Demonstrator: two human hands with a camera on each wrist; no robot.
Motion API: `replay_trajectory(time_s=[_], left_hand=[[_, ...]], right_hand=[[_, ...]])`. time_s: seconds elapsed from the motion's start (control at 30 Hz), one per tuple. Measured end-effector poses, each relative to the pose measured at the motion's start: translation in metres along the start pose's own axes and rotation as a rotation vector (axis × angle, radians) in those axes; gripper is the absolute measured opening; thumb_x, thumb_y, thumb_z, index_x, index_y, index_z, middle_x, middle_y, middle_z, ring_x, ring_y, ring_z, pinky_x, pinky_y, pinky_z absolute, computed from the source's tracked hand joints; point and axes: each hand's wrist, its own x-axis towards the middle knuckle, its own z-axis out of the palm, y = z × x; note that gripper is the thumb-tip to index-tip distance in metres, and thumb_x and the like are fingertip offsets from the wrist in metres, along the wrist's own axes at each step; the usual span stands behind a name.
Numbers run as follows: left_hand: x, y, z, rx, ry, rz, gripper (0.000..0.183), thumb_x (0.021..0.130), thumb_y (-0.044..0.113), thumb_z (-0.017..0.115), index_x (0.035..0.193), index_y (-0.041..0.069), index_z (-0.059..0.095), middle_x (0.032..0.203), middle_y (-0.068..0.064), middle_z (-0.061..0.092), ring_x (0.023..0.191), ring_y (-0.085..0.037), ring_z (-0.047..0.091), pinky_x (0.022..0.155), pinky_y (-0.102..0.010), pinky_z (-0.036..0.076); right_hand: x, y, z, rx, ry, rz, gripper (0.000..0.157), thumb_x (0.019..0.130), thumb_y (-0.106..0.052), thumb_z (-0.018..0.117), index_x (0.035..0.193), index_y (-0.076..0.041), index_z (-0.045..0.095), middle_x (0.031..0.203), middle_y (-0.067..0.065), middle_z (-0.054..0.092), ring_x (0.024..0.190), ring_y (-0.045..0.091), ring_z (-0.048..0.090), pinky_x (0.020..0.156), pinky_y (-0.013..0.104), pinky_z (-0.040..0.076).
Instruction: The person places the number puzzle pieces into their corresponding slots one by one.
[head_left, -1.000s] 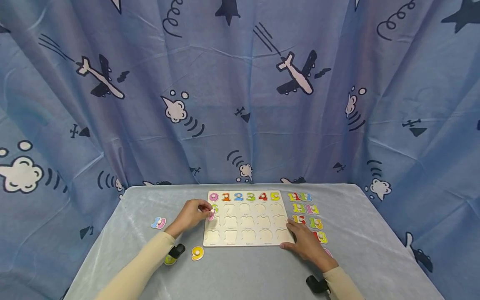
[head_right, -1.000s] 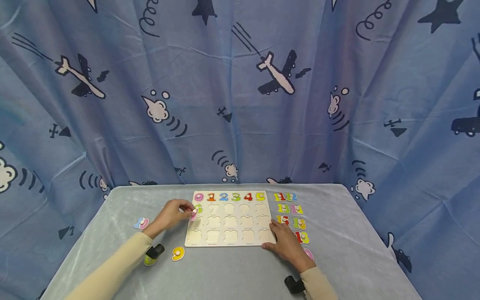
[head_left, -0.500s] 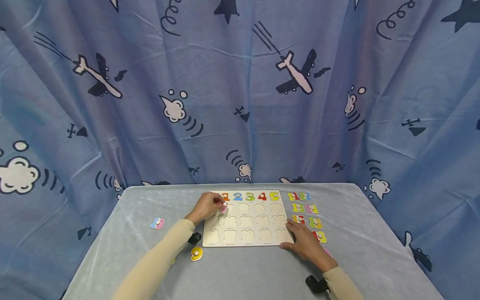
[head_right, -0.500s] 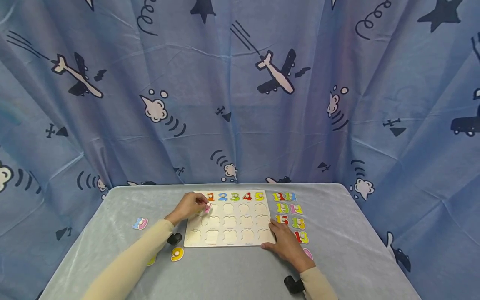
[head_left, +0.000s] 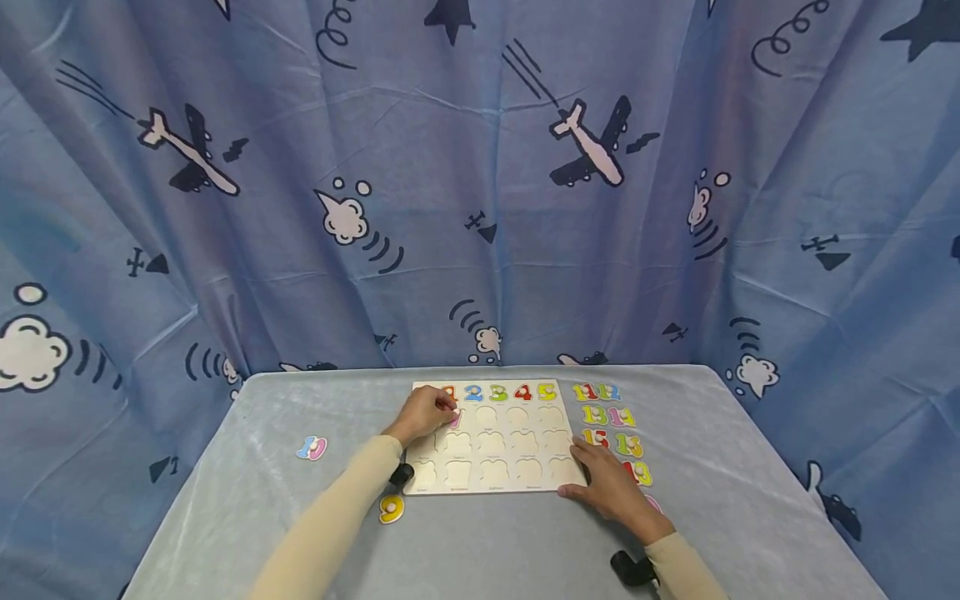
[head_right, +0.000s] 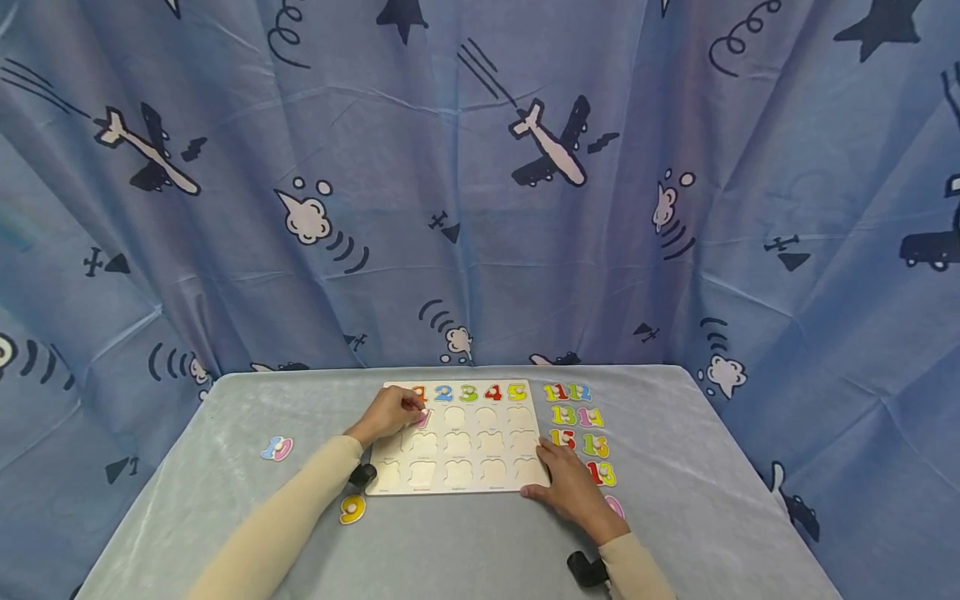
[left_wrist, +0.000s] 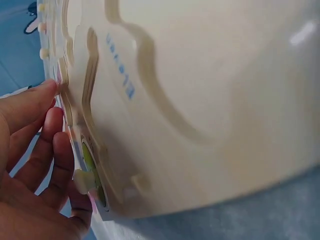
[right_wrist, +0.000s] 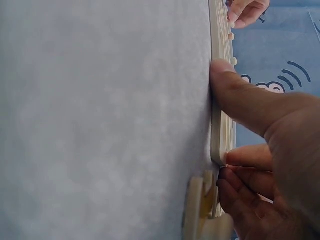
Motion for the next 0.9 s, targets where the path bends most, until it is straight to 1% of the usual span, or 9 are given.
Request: replay_trajectory(time_s=[0.07, 0.13, 0.27, 0.37, 0.5, 0.6, 0.7, 0.8, 0.9], left_hand=[[0.001, 0.0, 0.001, 0.006, 0.007, -0.007, 0.006, 0.079, 0.006, 0.079, 0.081, 0.009, 0.074, 0.071, 0.004, 0.064, 0.066, -0.005, 0.053, 0.066, -0.021, 0.043], [0.002, 0.001, 0.003, 0.028, 0.011, 0.006, 0.006, 0.079, 0.006, 0.078, 0.082, 0.009, 0.074, 0.071, 0.003, 0.065, 0.066, -0.004, 0.053, 0.068, -0.021, 0.044], [0.002, 0.002, 0.004, 0.043, 0.011, 0.009, 0.006, 0.079, 0.004, 0.078, 0.083, 0.009, 0.074, 0.07, 0.004, 0.066, 0.067, -0.004, 0.054, 0.071, -0.023, 0.044], [0.001, 0.003, 0.003, 0.025, 0.011, -0.007, 0.007, 0.079, 0.004, 0.078, 0.084, 0.008, 0.075, 0.071, 0.003, 0.066, 0.068, -0.005, 0.054, 0.073, -0.025, 0.044], [-0.003, 0.003, 0.0, -0.013, 0.021, 0.004, 0.009, 0.08, 0.004, 0.077, 0.089, 0.005, 0.075, 0.077, 0.0, 0.068, 0.07, -0.007, 0.056, 0.072, -0.024, 0.046], [-0.008, 0.0, -0.005, -0.035, 0.024, 0.026, 0.012, 0.082, 0.005, 0.076, 0.094, 0.004, 0.075, 0.083, -0.003, 0.07, 0.074, -0.009, 0.058, 0.072, -0.026, 0.048], [-0.015, 0.0, -0.013, -0.022, 0.027, 0.041, 0.014, 0.085, 0.009, 0.074, 0.098, 0.004, 0.075, 0.088, -0.003, 0.071, 0.08, -0.012, 0.061, 0.076, -0.029, 0.049], [-0.025, 0.001, -0.022, -0.002, 0.048, 0.065, 0.015, 0.087, 0.011, 0.073, 0.1, 0.005, 0.075, 0.092, -0.002, 0.072, 0.087, -0.016, 0.063, 0.081, -0.034, 0.05], [-0.037, 0.002, -0.033, -0.005, 0.072, 0.074, 0.014, 0.087, 0.011, 0.072, 0.099, 0.005, 0.075, 0.094, -0.002, 0.072, 0.09, -0.018, 0.065, 0.084, -0.037, 0.051]], right_hand=[[0.0, 0.0, 0.0, -0.004, 0.002, -0.001, 0.082, 0.073, -0.038, 0.084, 0.135, 0.007, 0.054, 0.146, 0.022, 0.049, 0.133, 0.045, 0.046, 0.109, 0.056, 0.037], [0.0, 0.0, 0.0, -0.001, 0.004, 0.0, 0.082, 0.073, -0.038, 0.084, 0.135, 0.007, 0.054, 0.146, 0.022, 0.049, 0.133, 0.045, 0.046, 0.109, 0.056, 0.037], [0.0, -0.001, 0.001, 0.001, 0.009, -0.009, 0.082, 0.073, -0.038, 0.084, 0.135, 0.007, 0.055, 0.145, 0.022, 0.05, 0.133, 0.045, 0.046, 0.108, 0.056, 0.037], [0.0, -0.001, 0.001, 0.0, 0.01, -0.011, 0.082, 0.073, -0.038, 0.084, 0.134, 0.007, 0.055, 0.145, 0.023, 0.05, 0.133, 0.045, 0.046, 0.108, 0.056, 0.037], [0.0, -0.001, 0.0, 0.003, 0.003, -0.002, 0.082, 0.073, -0.039, 0.084, 0.135, 0.006, 0.055, 0.146, 0.022, 0.049, 0.133, 0.045, 0.046, 0.108, 0.056, 0.037], [-0.001, -0.002, 0.0, 0.003, -0.001, 0.0, 0.082, 0.073, -0.04, 0.083, 0.135, 0.006, 0.055, 0.146, 0.022, 0.049, 0.133, 0.045, 0.046, 0.108, 0.056, 0.037], [-0.001, -0.001, 0.0, 0.002, -0.001, 0.001, 0.082, 0.073, -0.04, 0.083, 0.135, 0.006, 0.055, 0.145, 0.022, 0.05, 0.133, 0.045, 0.046, 0.109, 0.056, 0.037], [-0.001, -0.001, 0.001, 0.001, 0.0, 0.001, 0.083, 0.072, -0.041, 0.084, 0.134, 0.006, 0.055, 0.145, 0.022, 0.05, 0.133, 0.045, 0.046, 0.108, 0.056, 0.036], [-0.001, -0.001, 0.001, 0.0, -0.001, 0.004, 0.083, 0.072, -0.04, 0.084, 0.134, 0.006, 0.055, 0.146, 0.022, 0.049, 0.133, 0.045, 0.046, 0.108, 0.056, 0.036]])
